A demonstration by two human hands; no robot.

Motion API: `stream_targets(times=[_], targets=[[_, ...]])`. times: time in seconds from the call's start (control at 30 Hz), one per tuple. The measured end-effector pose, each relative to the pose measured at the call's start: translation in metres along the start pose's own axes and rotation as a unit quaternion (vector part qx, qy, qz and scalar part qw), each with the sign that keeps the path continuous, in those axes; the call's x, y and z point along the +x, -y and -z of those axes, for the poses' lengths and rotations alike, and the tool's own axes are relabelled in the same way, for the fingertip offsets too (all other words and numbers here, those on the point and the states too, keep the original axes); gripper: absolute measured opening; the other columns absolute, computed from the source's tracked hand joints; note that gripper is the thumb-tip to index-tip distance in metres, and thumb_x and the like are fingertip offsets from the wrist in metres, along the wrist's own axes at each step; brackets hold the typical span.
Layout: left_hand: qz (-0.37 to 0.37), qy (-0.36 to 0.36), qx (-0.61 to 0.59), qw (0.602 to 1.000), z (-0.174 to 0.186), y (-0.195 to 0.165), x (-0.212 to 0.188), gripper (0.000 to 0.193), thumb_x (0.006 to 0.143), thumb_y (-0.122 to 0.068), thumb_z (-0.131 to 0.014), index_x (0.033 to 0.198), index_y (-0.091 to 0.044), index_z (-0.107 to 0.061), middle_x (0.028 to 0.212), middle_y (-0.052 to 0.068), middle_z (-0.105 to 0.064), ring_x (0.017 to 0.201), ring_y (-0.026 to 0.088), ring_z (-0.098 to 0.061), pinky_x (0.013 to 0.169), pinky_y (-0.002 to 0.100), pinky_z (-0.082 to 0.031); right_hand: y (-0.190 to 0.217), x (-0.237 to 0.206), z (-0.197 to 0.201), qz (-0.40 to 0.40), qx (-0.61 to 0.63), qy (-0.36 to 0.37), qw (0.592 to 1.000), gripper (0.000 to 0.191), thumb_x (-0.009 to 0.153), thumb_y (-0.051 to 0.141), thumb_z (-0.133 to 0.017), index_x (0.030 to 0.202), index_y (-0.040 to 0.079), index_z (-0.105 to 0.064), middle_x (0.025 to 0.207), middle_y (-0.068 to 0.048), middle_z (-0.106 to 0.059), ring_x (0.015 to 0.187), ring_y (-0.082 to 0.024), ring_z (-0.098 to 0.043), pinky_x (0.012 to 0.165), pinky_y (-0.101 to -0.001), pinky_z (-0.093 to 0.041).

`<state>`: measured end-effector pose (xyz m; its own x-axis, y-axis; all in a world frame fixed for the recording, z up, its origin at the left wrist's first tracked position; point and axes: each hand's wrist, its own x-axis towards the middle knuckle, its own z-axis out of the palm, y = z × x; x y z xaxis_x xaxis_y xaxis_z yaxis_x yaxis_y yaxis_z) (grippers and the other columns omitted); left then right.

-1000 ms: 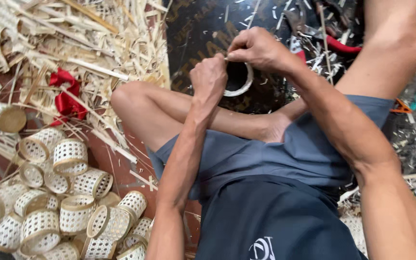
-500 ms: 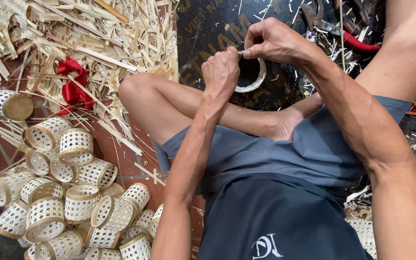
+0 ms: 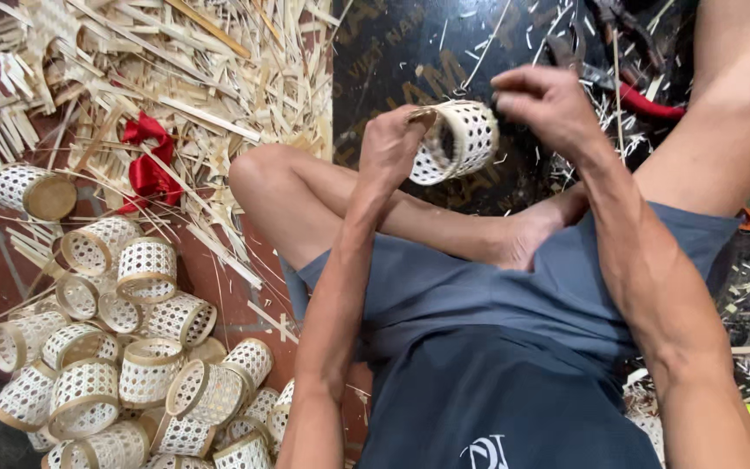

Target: The person assembles small woven bamboo baskets on the workshop floor. They apply glue from a squeeze bottle to a woven cylinder, cut a strip of woven bamboo matting with scissors, wrap the strip around a bamboo ring, press it into place, shape the cylinder over a gray PVC pipe form, and trim excess material with pliers and a small blade.

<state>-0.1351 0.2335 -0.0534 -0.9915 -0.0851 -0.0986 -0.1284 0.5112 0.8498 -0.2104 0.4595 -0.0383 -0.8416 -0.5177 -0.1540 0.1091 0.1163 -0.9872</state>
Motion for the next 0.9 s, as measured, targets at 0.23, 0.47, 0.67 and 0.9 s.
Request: stream_targets(times=[0.23,0.47,0.67,0.9], targets=[[0.166,0.131,-0.619,0.756,-0.009,0.019,-0.026,0.029,0.101,-0.015,-0.066,0.120,0.007,-0.069,0.108,0.012,-0.074,0.091,0.018,-0.073,0.080,0.033,-0.060,0.006,-0.032,-0.032,0.194,-0.110,-0.020,0.975,0.016,0.098,-0.005,-0.069,0.113,-0.002,-0.073,0.106,-0.012,-0.074,0.092,-0.020,-0.073,0.081,-0.0285,-0.057],[-0.007,0.207,-0.539,0.817,0.006,0.019,-0.044,0.038,0.099,-0.023,-0.071,0.123,0.006,-0.070,0.114,0.014,-0.076,0.103,0.020,-0.074,0.095,0.035,-0.061,0.055,-0.058,-0.034,0.255,-0.163,0.008,0.953,0.023,0.084,-0.006,-0.074,0.106,-0.001,-0.072,0.098,-0.012,-0.071,0.086,-0.021,-0.070,0.069,-0.0293,-0.055],[-0.006,0.206,-0.644,0.737,-0.018,0.025,-0.044,0.037,0.100,-0.021,-0.073,0.127,0.004,-0.070,0.122,0.014,-0.074,0.110,0.019,-0.071,0.100,0.035,-0.058,0.077,-0.062,-0.044,0.229,-0.190,-0.028,0.954,0.016,0.092,-0.003,-0.080,0.106,-0.001,-0.074,0.093,-0.011,-0.072,0.078,-0.017,-0.069,0.066,-0.0287,-0.053],[0.151,0.028,-0.513,0.845,0.001,0.027,-0.020,0.037,0.099,-0.016,-0.071,0.132,0.001,-0.068,0.116,0.009,-0.070,0.097,0.017,-0.066,0.084,0.032,-0.056,0.056,-0.044,-0.030,0.225,-0.414,-0.078,0.878,0.002,0.098,0.004,-0.077,0.099,0.002,-0.076,0.084,-0.010,-0.068,0.076,-0.023,-0.066,0.069,-0.0361,-0.052]])
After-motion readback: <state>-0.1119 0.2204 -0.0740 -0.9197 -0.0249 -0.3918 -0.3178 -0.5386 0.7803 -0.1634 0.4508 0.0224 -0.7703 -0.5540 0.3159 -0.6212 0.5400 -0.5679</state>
